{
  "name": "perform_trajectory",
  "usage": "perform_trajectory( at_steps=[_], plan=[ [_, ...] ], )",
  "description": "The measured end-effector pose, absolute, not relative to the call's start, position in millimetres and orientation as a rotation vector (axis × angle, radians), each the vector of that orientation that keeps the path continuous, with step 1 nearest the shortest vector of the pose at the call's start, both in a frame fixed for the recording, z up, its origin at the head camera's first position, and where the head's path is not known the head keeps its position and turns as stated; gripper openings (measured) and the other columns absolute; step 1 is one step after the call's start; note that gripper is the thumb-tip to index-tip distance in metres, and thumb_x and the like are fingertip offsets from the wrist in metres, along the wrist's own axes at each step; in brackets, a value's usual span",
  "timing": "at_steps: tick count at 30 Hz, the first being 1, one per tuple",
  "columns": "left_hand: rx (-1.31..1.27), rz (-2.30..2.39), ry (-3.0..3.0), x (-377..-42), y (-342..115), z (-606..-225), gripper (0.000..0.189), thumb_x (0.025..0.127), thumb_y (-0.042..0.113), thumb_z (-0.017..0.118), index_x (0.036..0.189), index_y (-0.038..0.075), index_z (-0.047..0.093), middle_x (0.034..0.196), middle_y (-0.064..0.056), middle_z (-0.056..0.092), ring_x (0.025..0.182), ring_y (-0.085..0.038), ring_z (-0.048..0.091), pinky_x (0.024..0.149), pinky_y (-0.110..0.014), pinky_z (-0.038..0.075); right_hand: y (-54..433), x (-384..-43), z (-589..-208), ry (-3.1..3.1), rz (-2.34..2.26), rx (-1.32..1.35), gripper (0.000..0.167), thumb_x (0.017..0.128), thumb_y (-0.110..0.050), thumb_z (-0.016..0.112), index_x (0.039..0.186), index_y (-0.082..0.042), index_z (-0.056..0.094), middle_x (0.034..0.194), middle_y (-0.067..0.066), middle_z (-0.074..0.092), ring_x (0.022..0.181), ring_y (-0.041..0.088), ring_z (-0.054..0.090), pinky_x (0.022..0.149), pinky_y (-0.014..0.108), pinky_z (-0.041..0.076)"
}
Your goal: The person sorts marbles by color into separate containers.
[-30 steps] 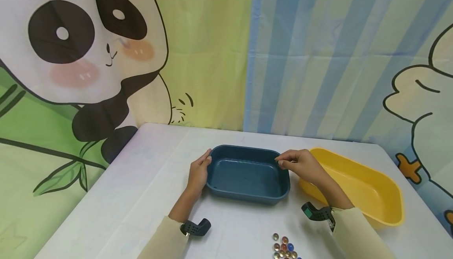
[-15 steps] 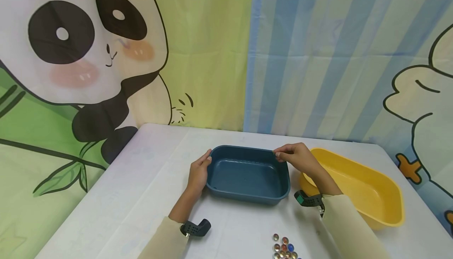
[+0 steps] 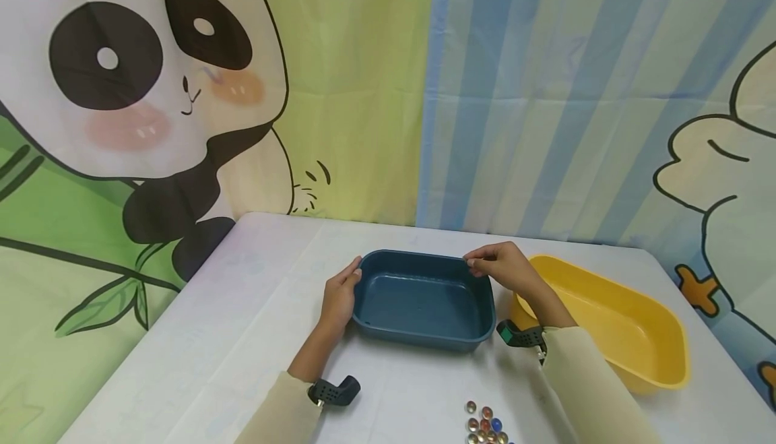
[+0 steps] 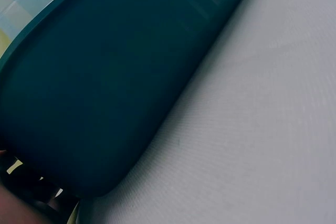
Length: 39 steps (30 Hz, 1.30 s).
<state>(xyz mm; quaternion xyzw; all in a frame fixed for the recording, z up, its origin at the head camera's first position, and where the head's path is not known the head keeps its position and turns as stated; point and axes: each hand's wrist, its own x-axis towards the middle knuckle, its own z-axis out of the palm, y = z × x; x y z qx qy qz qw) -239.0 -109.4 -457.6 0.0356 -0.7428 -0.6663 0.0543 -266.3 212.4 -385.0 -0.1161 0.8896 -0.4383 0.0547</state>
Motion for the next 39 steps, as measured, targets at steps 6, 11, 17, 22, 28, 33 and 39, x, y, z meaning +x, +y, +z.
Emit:
perform_trajectory(
  at_steps=[6, 11, 17, 22, 28, 33, 39],
  plan=[
    [0.101, -2.031, -2.251, -238.2, -109.8, -458.1, 0.042, 0.102, 0.018, 0.046, 0.142, 0.007, 0.049, 0.146, -0.004, 0.046, 0.140, -0.022, 0.033, 0.115, -0.042, 0.025, 211.1, -266.2, -387.2, 2.680, -1.367, -0.344, 0.029, 0.095, -0.020, 0.065, 0.115, 0.001, 0.069, 0.102, 0.013, 0.071, 0.088, 0.026, 0.069, 0.086, 0.039, 0.056],
    [0.102, -2.040, -2.241, -239.0, -109.7, -458.3, 0.042, 0.102, 0.018, 0.046, 0.142, 0.006, 0.048, 0.146, -0.004, 0.046, 0.140, -0.021, 0.033, 0.115, -0.041, 0.025, 212.4, -265.7, -391.3, 2.682, -1.378, -0.348, 0.032, 0.095, -0.024, 0.066, 0.117, -0.002, 0.068, 0.105, 0.014, 0.070, 0.090, 0.027, 0.069, 0.087, 0.039, 0.055],
    [0.102, -2.036, -2.252, -238.5, -110.8, -458.3, 0.042, 0.103, 0.019, 0.045, 0.143, 0.007, 0.048, 0.147, -0.003, 0.045, 0.140, -0.021, 0.032, 0.115, -0.042, 0.024, 212.8, -264.4, -392.9, 2.684, -1.399, -0.371, 0.033, 0.094, -0.028, 0.065, 0.116, -0.002, 0.068, 0.106, 0.015, 0.070, 0.092, 0.029, 0.068, 0.089, 0.040, 0.054],
    [0.106, -2.038, -2.249, -239.2, -110.5, -458.0, 0.042, 0.103, 0.020, 0.046, 0.143, 0.007, 0.048, 0.147, -0.003, 0.045, 0.140, -0.021, 0.032, 0.115, -0.041, 0.024, 213.7, -263.6, -394.7, 2.691, -1.404, -0.383, 0.032, 0.095, -0.027, 0.065, 0.116, -0.003, 0.068, 0.106, 0.014, 0.070, 0.093, 0.029, 0.067, 0.088, 0.039, 0.054],
    [0.101, -2.025, -2.252, -239.6, -108.9, -457.5, 0.042, 0.103, 0.019, 0.046, 0.142, 0.007, 0.049, 0.146, -0.003, 0.045, 0.140, -0.021, 0.033, 0.115, -0.042, 0.025, 212.2, -260.7, -397.3, 2.729, -1.388, -0.391, 0.030, 0.095, -0.028, 0.065, 0.116, -0.007, 0.069, 0.107, 0.009, 0.070, 0.092, 0.022, 0.067, 0.087, 0.039, 0.055],
    [0.096, -2.009, -2.260, -239.4, -108.4, -458.1, 0.042, 0.102, 0.019, 0.046, 0.142, 0.007, 0.049, 0.146, -0.003, 0.046, 0.140, -0.022, 0.033, 0.115, -0.042, 0.025, 212.4, -257.1, -399.7, 2.765, -1.363, -0.391, 0.030, 0.095, -0.029, 0.064, 0.117, -0.008, 0.069, 0.107, 0.008, 0.069, 0.093, 0.022, 0.065, 0.088, 0.041, 0.054],
    [0.088, -2.000, -2.253, -239.4, -108.4, -457.3, 0.042, 0.102, 0.019, 0.046, 0.142, 0.006, 0.049, 0.145, -0.004, 0.046, 0.139, -0.022, 0.034, 0.115, -0.041, 0.025, 206.1, -249.7, -399.4, 2.843, -1.341, -0.472, 0.027, 0.096, -0.027, 0.063, 0.113, -0.007, 0.071, 0.105, 0.007, 0.069, 0.088, 0.021, 0.063, 0.079, 0.035, 0.056]
  ],
)
